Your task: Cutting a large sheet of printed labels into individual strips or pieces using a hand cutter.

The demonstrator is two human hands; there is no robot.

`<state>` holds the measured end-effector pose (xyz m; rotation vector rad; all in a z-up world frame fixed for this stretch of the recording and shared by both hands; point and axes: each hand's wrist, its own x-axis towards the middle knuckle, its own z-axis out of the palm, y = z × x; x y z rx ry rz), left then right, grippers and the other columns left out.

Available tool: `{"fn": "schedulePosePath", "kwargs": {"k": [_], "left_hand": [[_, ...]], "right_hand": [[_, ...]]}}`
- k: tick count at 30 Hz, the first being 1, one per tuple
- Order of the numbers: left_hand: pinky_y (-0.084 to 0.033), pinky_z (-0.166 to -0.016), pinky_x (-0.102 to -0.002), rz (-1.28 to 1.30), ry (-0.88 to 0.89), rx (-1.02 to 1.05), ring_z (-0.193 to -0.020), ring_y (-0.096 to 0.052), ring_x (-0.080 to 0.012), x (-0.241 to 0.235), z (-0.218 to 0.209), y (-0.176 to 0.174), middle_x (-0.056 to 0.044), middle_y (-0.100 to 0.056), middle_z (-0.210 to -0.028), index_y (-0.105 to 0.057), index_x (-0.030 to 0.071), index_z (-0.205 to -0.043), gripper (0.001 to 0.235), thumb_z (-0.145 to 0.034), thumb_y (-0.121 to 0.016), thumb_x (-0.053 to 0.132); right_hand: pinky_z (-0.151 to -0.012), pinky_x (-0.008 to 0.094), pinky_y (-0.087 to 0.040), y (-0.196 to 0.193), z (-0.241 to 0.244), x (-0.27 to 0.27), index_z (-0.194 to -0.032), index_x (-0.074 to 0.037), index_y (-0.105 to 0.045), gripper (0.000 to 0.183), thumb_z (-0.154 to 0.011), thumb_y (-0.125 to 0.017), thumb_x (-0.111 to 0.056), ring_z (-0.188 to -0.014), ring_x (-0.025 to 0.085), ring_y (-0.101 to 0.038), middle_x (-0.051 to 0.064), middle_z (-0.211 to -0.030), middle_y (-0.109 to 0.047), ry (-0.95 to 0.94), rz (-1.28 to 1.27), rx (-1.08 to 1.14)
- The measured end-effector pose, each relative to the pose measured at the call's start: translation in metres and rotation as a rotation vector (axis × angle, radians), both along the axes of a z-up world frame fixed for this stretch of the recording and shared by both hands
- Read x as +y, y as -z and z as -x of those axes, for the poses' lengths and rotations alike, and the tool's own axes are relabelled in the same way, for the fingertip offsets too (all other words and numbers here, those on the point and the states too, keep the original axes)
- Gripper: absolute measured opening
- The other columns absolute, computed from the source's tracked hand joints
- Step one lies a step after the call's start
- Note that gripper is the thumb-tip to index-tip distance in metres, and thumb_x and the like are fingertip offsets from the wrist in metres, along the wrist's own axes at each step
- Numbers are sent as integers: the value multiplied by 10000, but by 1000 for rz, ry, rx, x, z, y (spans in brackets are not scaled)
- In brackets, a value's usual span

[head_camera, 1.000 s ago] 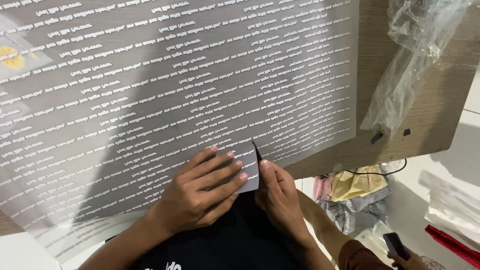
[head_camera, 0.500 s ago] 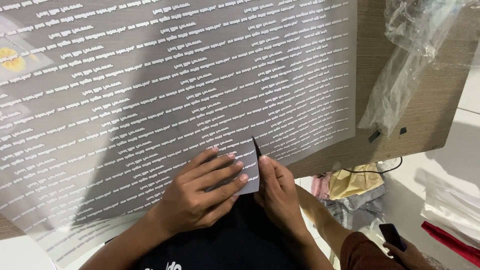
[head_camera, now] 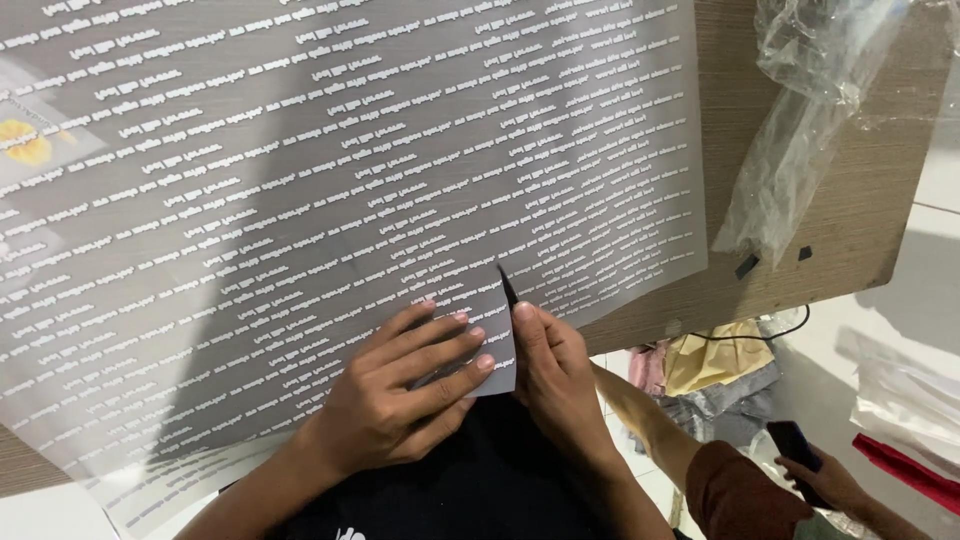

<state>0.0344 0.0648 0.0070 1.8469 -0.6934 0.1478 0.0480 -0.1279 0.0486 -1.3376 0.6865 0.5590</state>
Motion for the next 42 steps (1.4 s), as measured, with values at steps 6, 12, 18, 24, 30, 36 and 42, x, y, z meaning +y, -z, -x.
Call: {"fn": "schedulePosePath", "kwargs": {"k": [6, 12, 18, 24, 30, 36, 42], "left_hand": [[-455, -1144, -561, 11, 6, 24, -1252, -678, -376, 1, 1, 0, -178, -695, -1303, -689, 75, -1251, 294, -966, -710, 142], [-469, -1137, -578, 46, 10, 25, -1241, -686, -395, 2, 0, -1, -189, -703, -1283, -685, 65, -1254, 292, -967, -699, 119], [-472, -1132, -578, 36, 22, 56, -1247, -686, -386, 1, -1, -2, -185, -708, -1283, -680, 82, -1262, 325, -941, -719, 113], [-471, -1139, -581, 58, 20, 53, -1250, -688, -381, 2, -1, 0, -190, -710, -1278, -676, 83, -1268, 325, -946, -705, 113], [-475, -1132, -584, 75, 18, 49, -1235, -694, -385, 3, -2, -1, -185, -713, -1266, -686, 91, -1252, 314, -939, -708, 100], [-465, -1132, -577, 91, 21, 49, -1226, -693, -394, 5, -4, -4, -194, -715, -1253, -701, 86, -1224, 278, -947, -692, 109], [-458, -1141, -588, 87, 23, 48, -1242, -680, -396, 7, -3, -3, -195, -704, -1268, -700, 84, -1229, 287, -943, -699, 108]], "right_hand": [[-401, 223, -213, -1, -3, 4, -746, -158, -485, 391, -1094, -507, -335, -513, 24, -293, -92, -625, -352, -68, 169, 58], [-512, 232, -370, 1, -7, 7, -807, -102, -591, 366, -1088, -502, -318, -600, 56, -459, -43, -693, -523, -34, 119, -20], [-344, 233, -216, -2, -11, 8, -717, -171, -438, 415, -1071, -527, -367, -422, 44, -284, -81, -550, -316, 2, 103, 87], [-434, 247, -214, 0, -14, 8, -717, -195, -435, 409, -1081, -524, -360, -510, 51, -284, -92, -609, -327, -80, 189, 42], [-455, 247, -208, 0, -18, 11, -698, -184, -411, 430, -1091, -526, -314, -515, 39, -265, -91, -589, -320, -51, 188, 21], [-498, 246, -242, -2, -24, 13, -715, -186, -445, 403, -1088, -532, -310, -570, 47, -280, -92, -650, -332, -81, 200, -31], [-442, 248, -211, -5, -31, 16, -687, -196, -412, 438, -1081, -520, -354, -522, 38, -261, -101, -607, -306, -143, 246, -36]]}}
